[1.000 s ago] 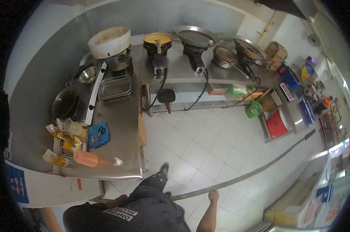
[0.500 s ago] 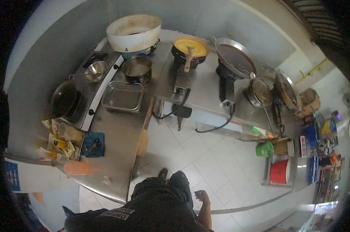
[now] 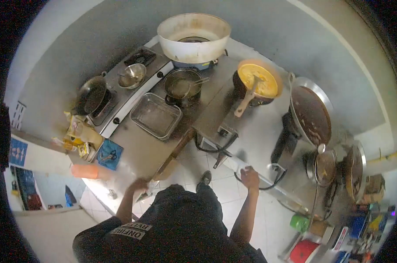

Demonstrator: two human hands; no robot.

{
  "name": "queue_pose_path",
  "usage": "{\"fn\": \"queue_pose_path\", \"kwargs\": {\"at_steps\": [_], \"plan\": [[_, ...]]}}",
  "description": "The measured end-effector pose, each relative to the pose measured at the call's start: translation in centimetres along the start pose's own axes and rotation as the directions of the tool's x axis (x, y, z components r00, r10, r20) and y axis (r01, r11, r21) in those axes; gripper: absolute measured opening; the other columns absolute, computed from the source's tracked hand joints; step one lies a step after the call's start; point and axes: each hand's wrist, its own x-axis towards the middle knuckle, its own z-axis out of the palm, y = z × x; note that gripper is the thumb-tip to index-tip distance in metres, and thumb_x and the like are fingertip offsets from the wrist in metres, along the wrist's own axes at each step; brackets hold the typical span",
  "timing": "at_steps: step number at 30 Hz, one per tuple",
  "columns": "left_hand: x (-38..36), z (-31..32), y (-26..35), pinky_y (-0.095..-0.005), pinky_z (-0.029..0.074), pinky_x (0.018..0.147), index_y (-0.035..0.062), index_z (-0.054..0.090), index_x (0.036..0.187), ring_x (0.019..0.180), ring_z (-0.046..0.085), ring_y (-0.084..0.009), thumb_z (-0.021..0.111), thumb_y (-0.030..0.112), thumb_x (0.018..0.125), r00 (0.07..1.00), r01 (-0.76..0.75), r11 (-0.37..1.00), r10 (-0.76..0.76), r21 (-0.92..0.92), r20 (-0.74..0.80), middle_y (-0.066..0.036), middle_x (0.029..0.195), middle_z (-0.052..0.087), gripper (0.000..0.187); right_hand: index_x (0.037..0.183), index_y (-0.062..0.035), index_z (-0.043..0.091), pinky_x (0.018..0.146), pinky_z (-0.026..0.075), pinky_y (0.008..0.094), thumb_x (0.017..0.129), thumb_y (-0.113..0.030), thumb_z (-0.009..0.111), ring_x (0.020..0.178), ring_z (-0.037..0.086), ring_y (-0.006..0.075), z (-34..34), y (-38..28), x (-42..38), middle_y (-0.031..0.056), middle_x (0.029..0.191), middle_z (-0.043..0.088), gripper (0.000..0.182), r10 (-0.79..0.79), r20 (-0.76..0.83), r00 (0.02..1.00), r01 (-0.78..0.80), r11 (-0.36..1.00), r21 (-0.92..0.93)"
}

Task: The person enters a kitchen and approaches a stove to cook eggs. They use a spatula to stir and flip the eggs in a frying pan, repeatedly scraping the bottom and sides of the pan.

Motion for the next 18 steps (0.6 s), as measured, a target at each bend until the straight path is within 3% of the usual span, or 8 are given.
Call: {"fn": "queue_pose_path", "kwargs": {"at_steps": [2, 4, 5, 6, 8, 13, 15, 18], "plan": [[6.4, -3.0, -2.2, -0.0382, 0.046, 0.068, 0.0050, 0.052, 0.104, 0.078, 0.055, -0.0303, 0.056, 0.025, 0.067, 0.998, -0.044, 0.963, 0.054, 0.266, -0.031, -0.012, 0.086, 0.059, 0.042, 0.090, -0.0030, 0.055, 0.068, 0.046, 0.0350, 0.076, -0.030, 0.057, 0.072, 0.060, 0.0287, -3.8, -4.2, 3.3, 0.0153, 0.074, 0.061, 0.030, -0.129, -0.087, 0.988, 0.131, 0.991, 0.012], [12.8, -0.9, -7.3, -0.0396, 0.047, 0.060, -0.0019, 0.052, 0.102, 0.067, 0.058, -0.0308, 0.054, 0.036, 0.072, 0.869, 0.175, 0.982, -0.122, 0.067, -0.480, -0.016, 0.074, 0.058, 0.048, 0.091, -0.0021, 0.054, 0.066, 0.046, 0.0353, 0.077, -0.029, 0.056, 0.070, 0.060, 0.0282, -6.3, -7.0, 6.3, 0.0152, 0.073, 0.061, 0.030, -0.225, -0.060, 0.972, 0.226, 0.974, 0.004], [13.9, -5.8, -4.7, -0.0398, 0.047, 0.057, -0.0052, 0.050, 0.102, 0.065, 0.058, -0.0307, 0.052, 0.042, 0.075, 0.761, 0.246, 0.755, -0.539, -0.608, -0.362, -0.018, 0.074, 0.058, 0.055, 0.091, -0.0020, 0.054, 0.064, 0.046, 0.0354, 0.077, -0.028, 0.056, 0.068, 0.060, 0.0282, -7.2, -8.2, 7.4, 0.0151, 0.073, 0.061, 0.030, -0.301, -0.055, 0.952, 0.300, 0.954, -0.026], [14.4, -10.6, -2.7, -0.0400, 0.047, 0.055, -0.0085, 0.049, 0.102, 0.062, 0.058, -0.0306, 0.051, 0.047, 0.077, 0.645, 0.175, 0.146, -0.764, -0.974, 0.001, -0.019, 0.073, 0.057, 0.061, 0.091, -0.0018, 0.053, 0.062, 0.046, 0.0354, 0.078, -0.028, 0.055, 0.066, 0.060, 0.0282, -8.1, -9.5, 8.2, 0.0150, 0.072, 0.061, 0.029, -0.373, -0.048, 0.927, 0.370, 0.927, -0.054], [18.2, -12.1, -6.6, -0.0299, 0.050, 0.048, -0.0045, 0.047, 0.098, 0.052, 0.051, -0.0204, 0.054, 0.050, 0.076, 0.584, 0.288, -0.055, -0.781, -0.956, 0.221, -0.012, 0.074, 0.053, 0.059, 0.092, -0.0018, 0.053, 0.059, 0.045, 0.0346, 0.078, -0.026, 0.056, 0.063, 0.060, 0.0272, -10.0, -12.2, 8.5, 0.0141, 0.070, 0.061, 0.028, -0.387, -0.022, 0.922, 0.385, 0.921, -0.066], [22.9, -11.8, -9.2, -0.0323, 0.050, 0.046, 0.0002, 0.052, 0.094, 0.050, 0.053, -0.0217, 0.051, 0.048, 0.078, 0.408, 0.058, -0.089, -0.907, -0.994, 0.105, -0.015, 0.074, 0.055, 0.051, 0.090, -0.0028, 0.055, 0.065, 0.046, 0.0380, 0.076, -0.026, 0.056, 0.070, 0.060, 0.0292, -12.7, -16.7, 8.0, 0.0140, 0.075, 0.062, 0.027, -0.325, 0.043, 0.945, 0.321, 0.943, 0.082], [23.7, -7.7, -14.0, -0.0344, 0.050, 0.048, -0.0011, 0.053, 0.096, 0.068, 0.058, -0.0271, 0.053, 0.040, 0.078, 0.612, 0.215, 0.037, -0.784, -0.976, 0.105, -0.017, 0.095, 0.056, 0.045, 0.087, -0.0021, 0.055, 0.061, 0.046, 0.0355, 0.075, -0.024, 0.058, 0.066, 0.060, 0.0277, -12.4, -16.4, 9.0, 0.0138, 0.072, 0.061, 0.025, -0.283, -0.101, 0.954, 0.285, 0.959, 0.005], [21.4, -11.4, -5.3, -0.0354, 0.050, 0.057, 0.0001, 0.049, 0.102, 0.078, 0.056, -0.0255, 0.046, 0.035, 0.084, 0.475, -0.145, -0.266, -0.864, -0.953, 0.169, -0.016, 0.099, 0.053, 0.039, 0.084, -0.0022, 0.056, 0.059, 0.047, 0.0339, 0.075, -0.021, 0.060, 0.062, 0.060, 0.0266, -12.6, -16.9, 12.6, 0.0135, 0.070, 0.061, 0.022, -0.240, -0.301, 0.923, 0.226, 0.971, -0.083]]}}
